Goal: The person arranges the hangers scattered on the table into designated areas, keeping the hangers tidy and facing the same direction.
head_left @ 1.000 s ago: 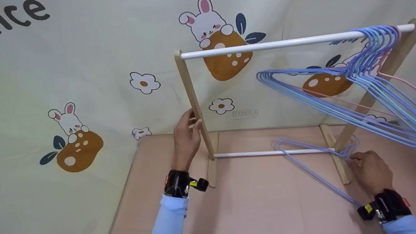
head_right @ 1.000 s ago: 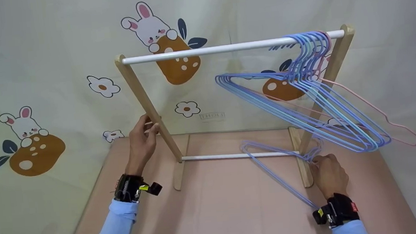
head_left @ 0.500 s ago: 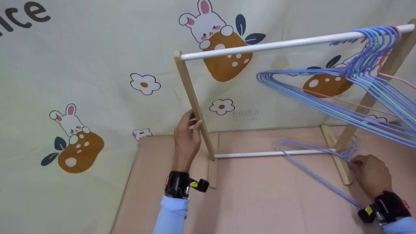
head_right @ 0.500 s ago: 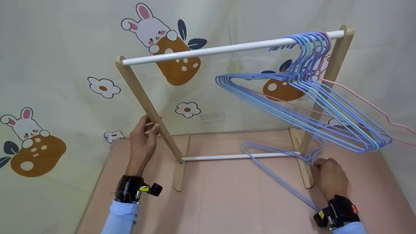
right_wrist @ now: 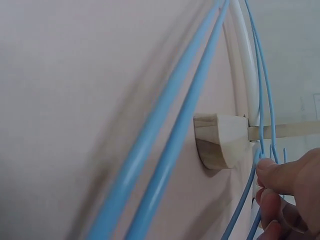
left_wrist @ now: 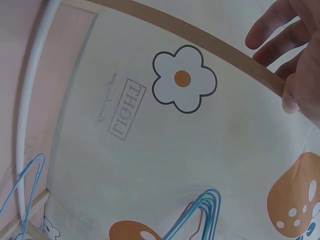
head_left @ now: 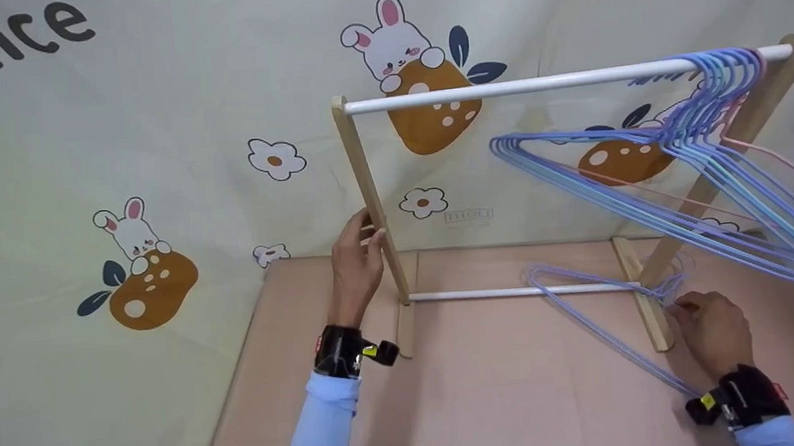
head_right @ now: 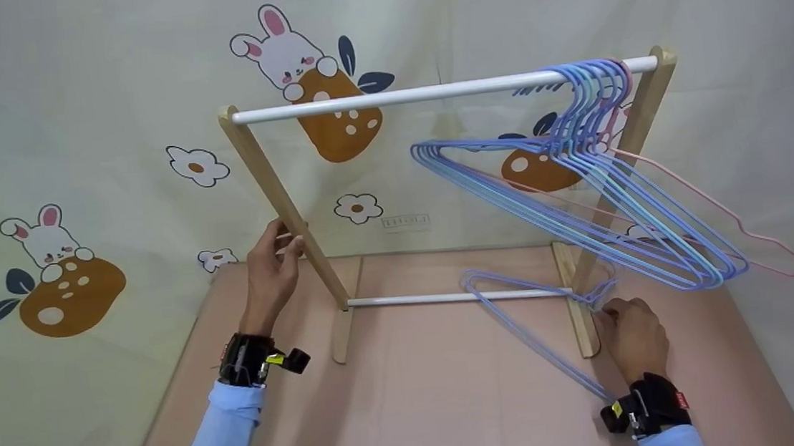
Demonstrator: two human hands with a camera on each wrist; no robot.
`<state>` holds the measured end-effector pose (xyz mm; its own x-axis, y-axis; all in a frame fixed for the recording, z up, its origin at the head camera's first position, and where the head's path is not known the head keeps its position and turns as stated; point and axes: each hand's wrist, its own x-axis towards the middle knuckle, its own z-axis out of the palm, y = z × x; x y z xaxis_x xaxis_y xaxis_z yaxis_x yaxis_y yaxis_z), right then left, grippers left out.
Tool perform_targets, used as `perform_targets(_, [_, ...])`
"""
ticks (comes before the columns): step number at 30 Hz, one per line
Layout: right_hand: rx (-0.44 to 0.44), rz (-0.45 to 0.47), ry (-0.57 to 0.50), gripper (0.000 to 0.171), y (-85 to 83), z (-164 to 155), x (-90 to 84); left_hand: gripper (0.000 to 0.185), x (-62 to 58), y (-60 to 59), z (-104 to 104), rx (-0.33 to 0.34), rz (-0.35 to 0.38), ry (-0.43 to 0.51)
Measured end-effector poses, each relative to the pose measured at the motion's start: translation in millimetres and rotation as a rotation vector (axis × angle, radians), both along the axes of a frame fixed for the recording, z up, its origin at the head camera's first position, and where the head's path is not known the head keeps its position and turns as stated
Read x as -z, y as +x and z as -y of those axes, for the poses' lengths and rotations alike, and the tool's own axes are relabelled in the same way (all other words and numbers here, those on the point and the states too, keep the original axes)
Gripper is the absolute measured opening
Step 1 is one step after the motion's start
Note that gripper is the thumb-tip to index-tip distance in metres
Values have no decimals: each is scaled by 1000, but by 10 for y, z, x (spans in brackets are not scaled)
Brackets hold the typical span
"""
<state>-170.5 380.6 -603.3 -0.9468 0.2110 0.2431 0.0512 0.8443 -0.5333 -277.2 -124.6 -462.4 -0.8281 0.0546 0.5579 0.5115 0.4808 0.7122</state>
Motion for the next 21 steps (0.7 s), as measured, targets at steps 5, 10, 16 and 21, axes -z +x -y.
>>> perform_targets(5, [9, 12, -10, 17, 25, -6, -50, 37, -3, 4, -3, -4, 11, -3])
perform_targets(10, [13, -28, -8, 15, 54, -31, -95, 36, -5, -1, -2, 0, 10, -2])
perform_targets(16, [-5, -96, -14, 11, 94, -59, -124, 35, 1, 0, 4, -5, -11, -5])
perform_targets(21, [20, -69, -37, 12, 171, -30, -195, 36, 2, 2, 4, -2, -11, 0])
